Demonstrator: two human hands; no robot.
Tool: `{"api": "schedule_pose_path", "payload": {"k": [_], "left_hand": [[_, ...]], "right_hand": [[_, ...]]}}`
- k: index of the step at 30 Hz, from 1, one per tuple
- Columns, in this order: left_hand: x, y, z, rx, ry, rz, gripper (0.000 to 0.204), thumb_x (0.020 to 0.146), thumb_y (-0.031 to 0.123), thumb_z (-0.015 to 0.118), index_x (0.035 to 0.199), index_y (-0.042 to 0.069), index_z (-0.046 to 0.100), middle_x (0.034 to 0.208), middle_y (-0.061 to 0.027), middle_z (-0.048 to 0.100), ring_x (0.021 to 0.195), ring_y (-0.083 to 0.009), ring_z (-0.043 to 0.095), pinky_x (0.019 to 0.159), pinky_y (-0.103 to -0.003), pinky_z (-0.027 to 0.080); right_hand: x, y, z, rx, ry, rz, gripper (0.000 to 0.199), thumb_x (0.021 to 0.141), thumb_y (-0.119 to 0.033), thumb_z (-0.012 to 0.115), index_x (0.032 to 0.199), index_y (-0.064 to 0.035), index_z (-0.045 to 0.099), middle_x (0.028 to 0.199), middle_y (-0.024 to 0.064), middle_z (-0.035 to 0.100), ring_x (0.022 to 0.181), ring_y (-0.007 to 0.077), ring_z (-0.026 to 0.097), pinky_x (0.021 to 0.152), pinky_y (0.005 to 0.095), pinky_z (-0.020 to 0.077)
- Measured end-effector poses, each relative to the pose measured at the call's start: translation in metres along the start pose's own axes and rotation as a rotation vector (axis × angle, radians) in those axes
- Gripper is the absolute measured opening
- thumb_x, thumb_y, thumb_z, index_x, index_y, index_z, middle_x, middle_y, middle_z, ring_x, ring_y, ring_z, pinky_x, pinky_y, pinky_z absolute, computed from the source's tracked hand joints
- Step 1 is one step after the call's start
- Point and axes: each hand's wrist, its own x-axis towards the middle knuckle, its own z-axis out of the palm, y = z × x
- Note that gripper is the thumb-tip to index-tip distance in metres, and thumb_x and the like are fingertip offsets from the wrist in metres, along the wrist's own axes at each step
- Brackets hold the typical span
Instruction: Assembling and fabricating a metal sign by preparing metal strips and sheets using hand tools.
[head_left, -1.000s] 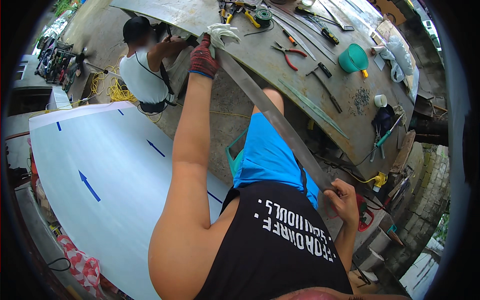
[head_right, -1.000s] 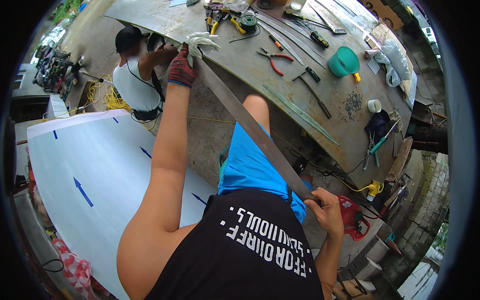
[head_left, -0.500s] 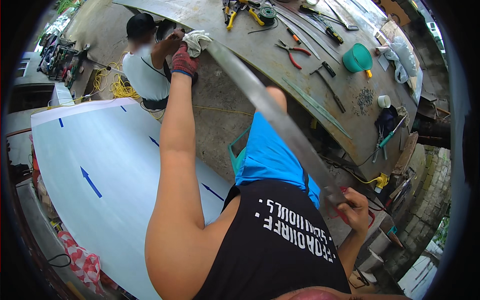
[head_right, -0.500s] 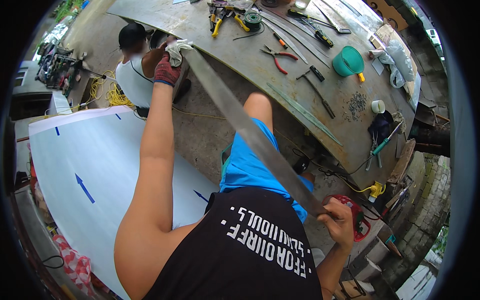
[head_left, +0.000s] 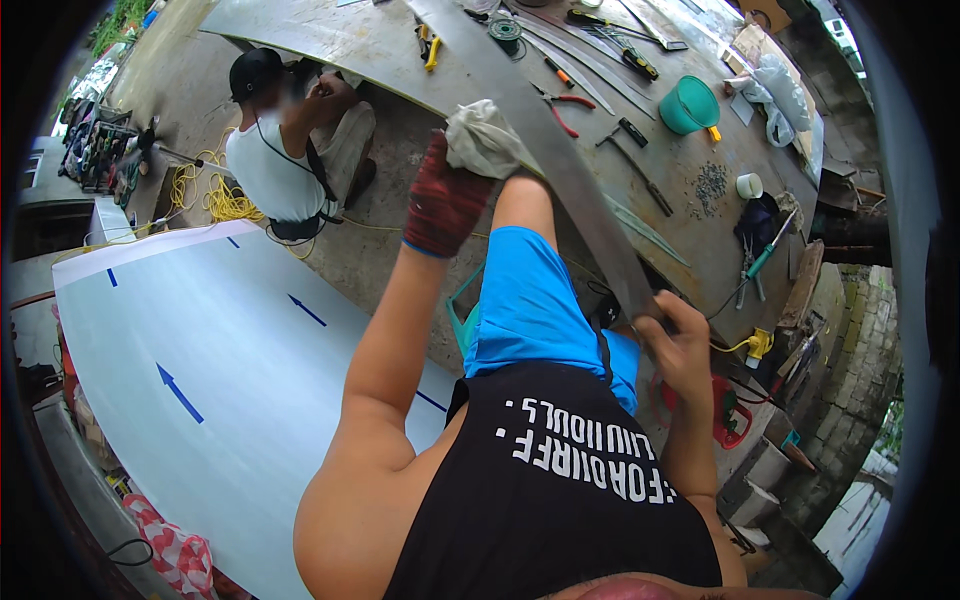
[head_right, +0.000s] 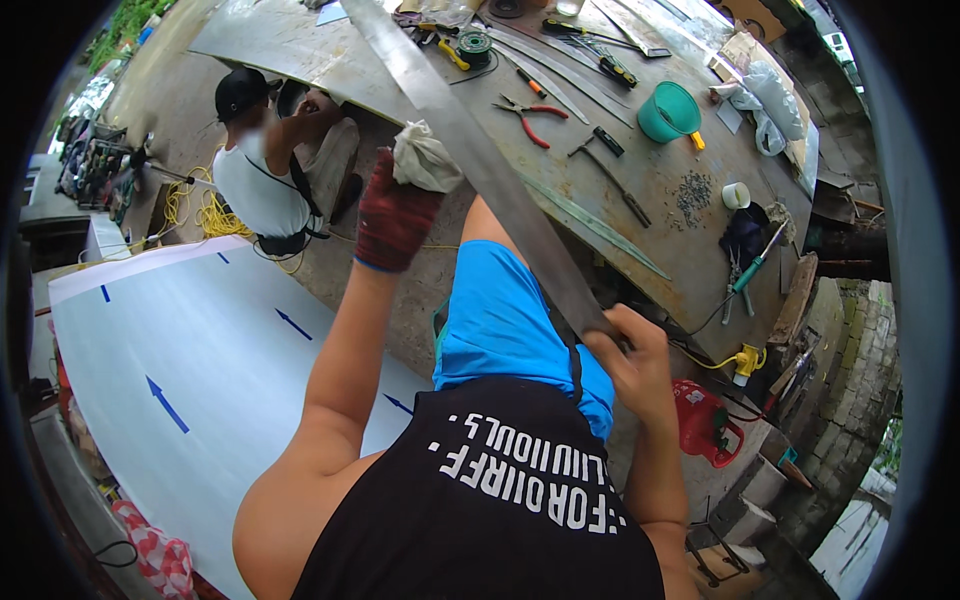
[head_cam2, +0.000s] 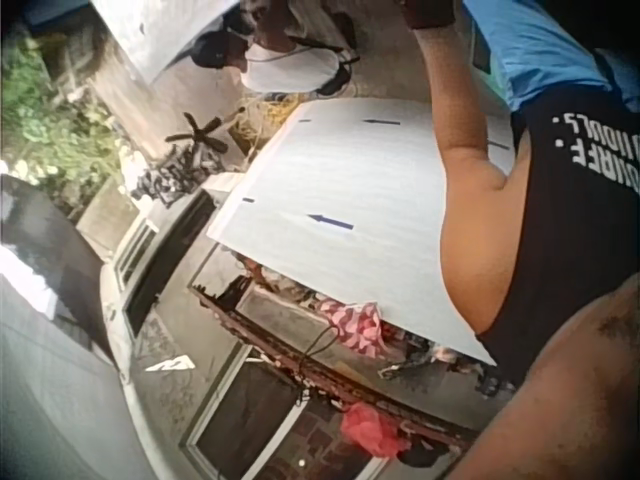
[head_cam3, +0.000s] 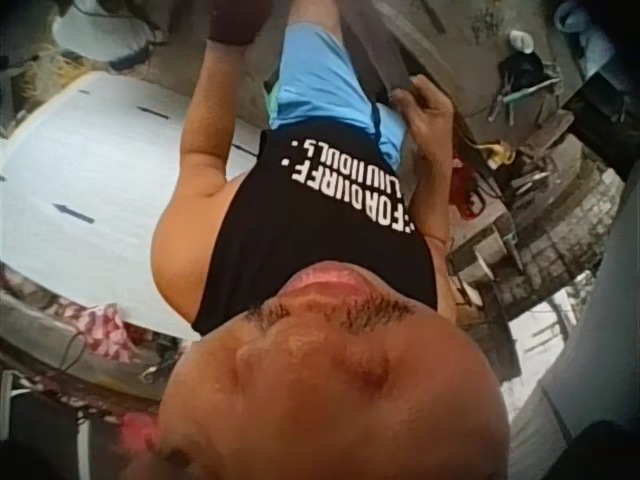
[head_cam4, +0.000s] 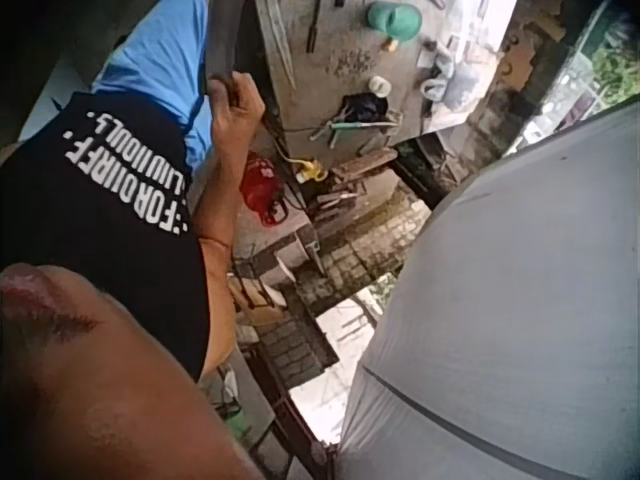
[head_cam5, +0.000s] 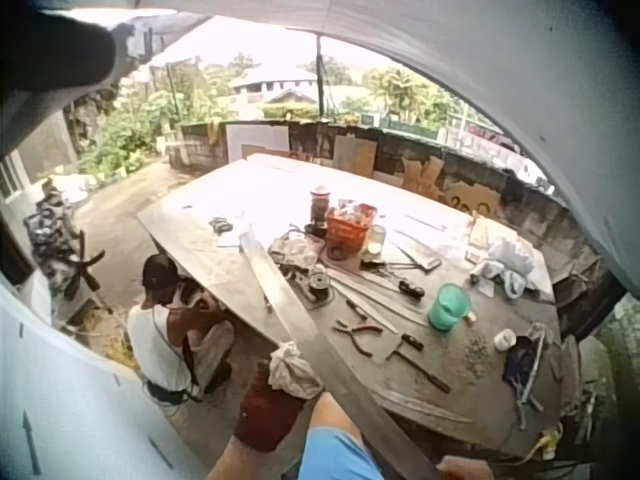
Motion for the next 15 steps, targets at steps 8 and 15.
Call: {"api": "schedule_pose_path", "payload": {"k": [8, 15], "left_hand": [[-0.023, -0.034, 0.035, 0.372, -0.179, -0.049, 0.048, 0.105, 0.043, 0.058, 0.137, 0.007, 0.054, 0.130, -0.0113, 0.063, 0.125, -0.0282, 0.060, 0.108, -0.045, 0.048], [-0.006, -0.053, 0.017, 0.496, 0.135, -0.022, 0.029, 0.104, 0.023, 0.064, 0.123, 0.001, 0.063, 0.114, -0.0145, 0.071, 0.105, -0.0268, 0.071, 0.092, -0.038, 0.056]], "right_hand": [[0.019, 0.006, 0.031, -0.021, -0.047, 0.059, 0.018, 0.093, -0.011, 0.074, 0.097, 0.0055, 0.067, 0.076, 0.0051, 0.058, 0.069, 0.0097, 0.050, 0.062, 0.0277, 0.0415], [0.007, 0.009, 0.036, -0.074, -0.020, 0.080, 0.018, 0.091, -0.010, 0.075, 0.097, 0.0060, 0.067, 0.078, 0.0083, 0.061, 0.068, 0.0118, 0.053, 0.063, 0.0287, 0.0435]]}}
